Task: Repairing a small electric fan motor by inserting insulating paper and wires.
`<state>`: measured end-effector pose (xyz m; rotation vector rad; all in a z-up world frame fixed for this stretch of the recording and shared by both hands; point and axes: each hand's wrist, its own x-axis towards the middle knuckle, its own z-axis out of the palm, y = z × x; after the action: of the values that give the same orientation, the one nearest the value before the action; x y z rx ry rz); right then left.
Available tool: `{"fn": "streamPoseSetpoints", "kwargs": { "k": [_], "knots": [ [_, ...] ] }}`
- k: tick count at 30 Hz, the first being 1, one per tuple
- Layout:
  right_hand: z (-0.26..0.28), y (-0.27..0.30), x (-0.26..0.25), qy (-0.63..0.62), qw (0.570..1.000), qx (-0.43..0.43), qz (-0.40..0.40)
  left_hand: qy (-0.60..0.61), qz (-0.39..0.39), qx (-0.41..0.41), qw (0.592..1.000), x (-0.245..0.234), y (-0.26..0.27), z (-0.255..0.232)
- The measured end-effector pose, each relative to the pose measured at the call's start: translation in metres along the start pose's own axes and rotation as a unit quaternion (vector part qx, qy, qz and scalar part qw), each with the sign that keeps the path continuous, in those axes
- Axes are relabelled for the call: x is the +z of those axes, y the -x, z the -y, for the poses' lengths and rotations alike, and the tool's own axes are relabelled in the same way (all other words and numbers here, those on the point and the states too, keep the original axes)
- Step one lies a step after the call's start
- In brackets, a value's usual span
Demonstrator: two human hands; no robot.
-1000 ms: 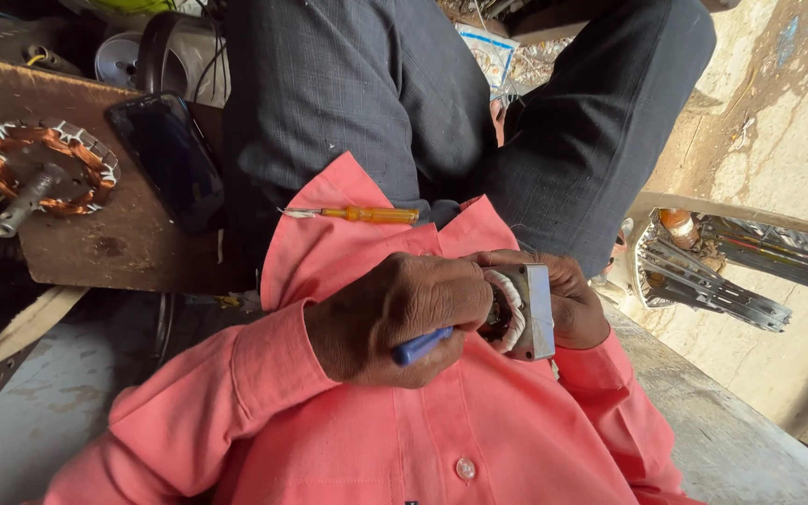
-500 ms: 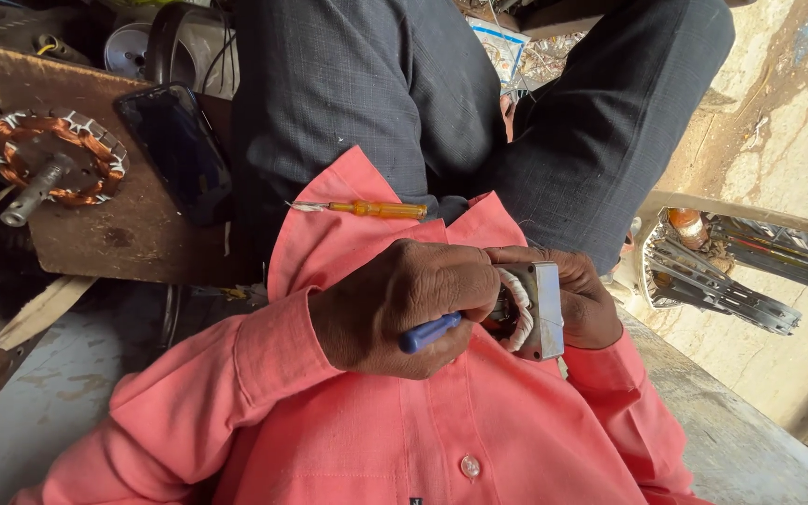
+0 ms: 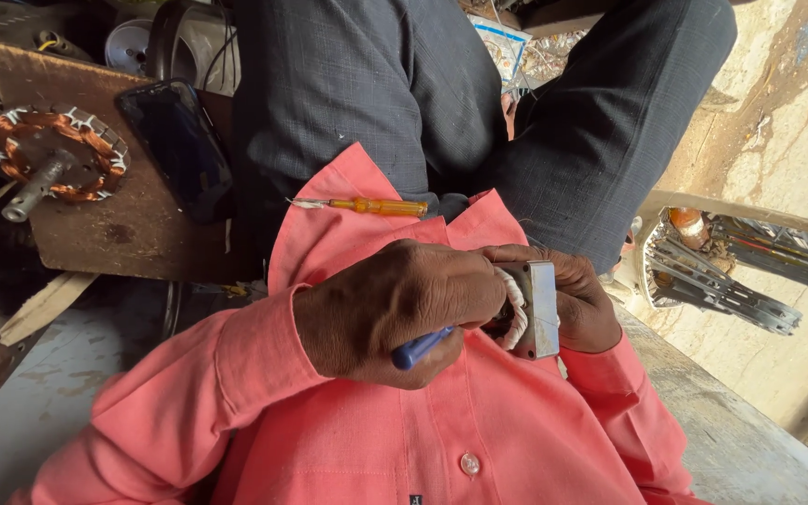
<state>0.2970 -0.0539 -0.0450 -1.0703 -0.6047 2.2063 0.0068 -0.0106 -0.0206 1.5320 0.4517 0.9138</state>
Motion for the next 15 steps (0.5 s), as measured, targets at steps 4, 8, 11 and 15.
{"fn": "streamPoseSetpoints", "kwargs": {
  "k": [4, 8, 11, 15],
  "knots": [
    [0.001, -0.003, 0.003, -0.018, 1.0, -0.01, 0.022, -0.013, -0.037, 0.022, 0.999, 0.002, -0.001, -0.004],
    [0.002, -0.007, 0.006, -0.053, 0.995, -0.031, 0.075, -0.021, -0.025, 0.007, 0.999, -0.001, 0.0, -0.005],
    [-0.004, -0.002, -0.007, -0.044, 0.995, -0.046, 0.074, -0.028, -0.045, 0.02, 0.998, 0.0, -0.003, -0.007],
    [-0.008, 0.002, -0.018, 0.065, 0.998, -0.015, -0.004, -0.032, -0.053, 0.005, 0.998, -0.001, -0.008, -0.013]
  ]
}}
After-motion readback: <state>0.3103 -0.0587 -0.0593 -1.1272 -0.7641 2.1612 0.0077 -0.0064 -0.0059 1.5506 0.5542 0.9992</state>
